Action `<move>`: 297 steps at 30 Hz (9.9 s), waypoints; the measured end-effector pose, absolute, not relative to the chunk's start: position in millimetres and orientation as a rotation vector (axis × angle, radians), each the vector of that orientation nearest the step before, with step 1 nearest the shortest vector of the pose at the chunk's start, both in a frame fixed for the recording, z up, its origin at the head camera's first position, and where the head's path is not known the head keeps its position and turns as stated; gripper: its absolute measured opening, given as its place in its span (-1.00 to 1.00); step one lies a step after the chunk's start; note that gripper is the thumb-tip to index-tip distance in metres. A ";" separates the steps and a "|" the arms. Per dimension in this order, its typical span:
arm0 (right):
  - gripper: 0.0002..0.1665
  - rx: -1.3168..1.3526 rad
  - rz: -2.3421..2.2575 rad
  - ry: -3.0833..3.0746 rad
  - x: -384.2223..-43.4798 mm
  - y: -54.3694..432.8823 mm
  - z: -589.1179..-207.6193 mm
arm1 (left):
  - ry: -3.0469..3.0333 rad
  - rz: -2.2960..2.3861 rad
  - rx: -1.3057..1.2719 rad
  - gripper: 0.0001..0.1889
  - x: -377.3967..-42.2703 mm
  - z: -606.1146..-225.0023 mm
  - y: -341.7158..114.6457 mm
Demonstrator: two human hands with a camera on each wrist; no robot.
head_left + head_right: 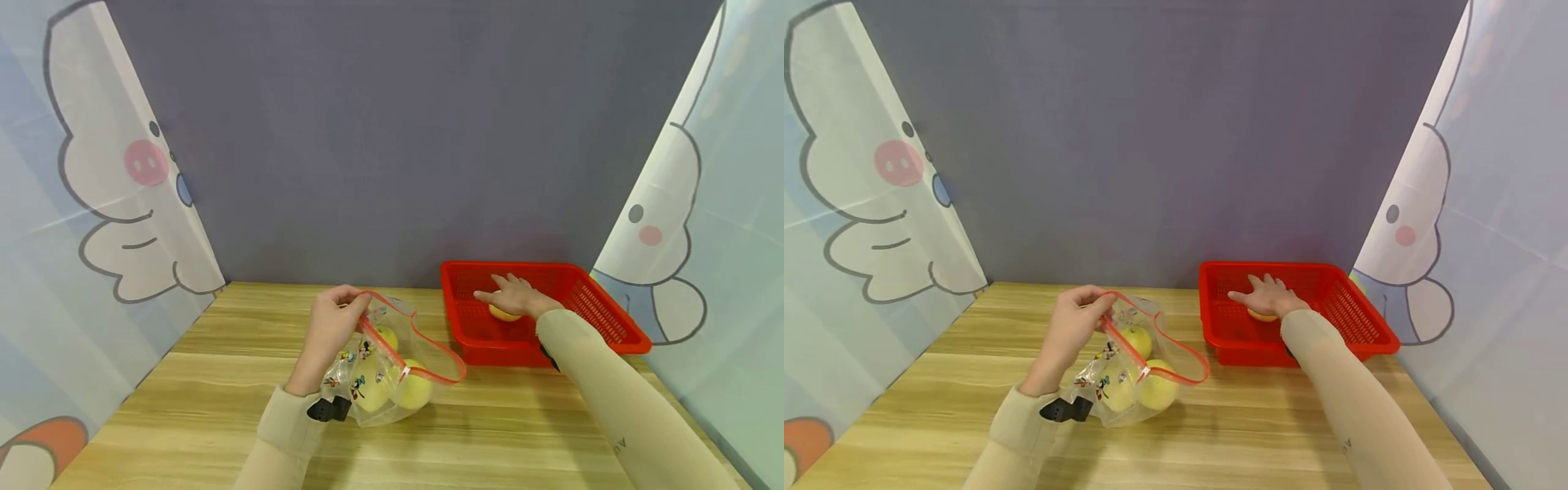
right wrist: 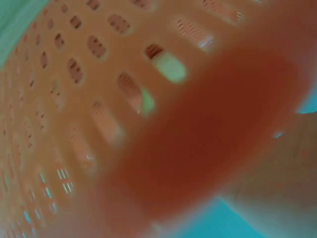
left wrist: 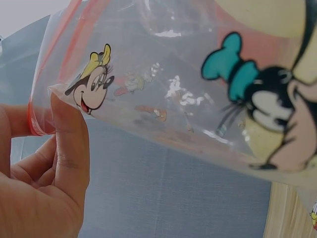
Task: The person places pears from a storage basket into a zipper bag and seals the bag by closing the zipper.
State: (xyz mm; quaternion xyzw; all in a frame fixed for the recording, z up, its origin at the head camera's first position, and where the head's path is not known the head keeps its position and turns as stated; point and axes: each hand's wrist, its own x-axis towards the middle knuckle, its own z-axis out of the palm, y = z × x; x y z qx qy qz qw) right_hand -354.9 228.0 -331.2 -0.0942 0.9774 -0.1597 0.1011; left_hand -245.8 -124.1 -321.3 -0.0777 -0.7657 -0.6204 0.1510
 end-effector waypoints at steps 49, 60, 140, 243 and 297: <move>-0.43 -0.276 -0.338 2.999 -359.0 236.2 -345.2 | -2.205 -1.793 -0.215 -0.85 -244.8 -319.4 -124.6; -0.36 -0.265 -0.335 2.975 -357.9 237.9 -349.9 | -2.215 -1.791 -0.223 -0.86 -244.6 -319.5 -125.8; -0.44 -0.330 -0.732 2.980 -330.3 235.8 -326.1 | -2.227 -1.746 -0.239 -0.84 -243.9 -319.7 -123.8; -0.61 -0.828 -1.729 2.705 -222.4 153.7 -301.6 | -2.209 -1.739 -0.258 -0.84 -243.1 -319.0 -122.4; -0.32 -0.865 -1.460 2.856 -203.0 101.2 -315.1 | -2.201 -1.763 -0.260 -0.84 -244.9 -319.6 -127.6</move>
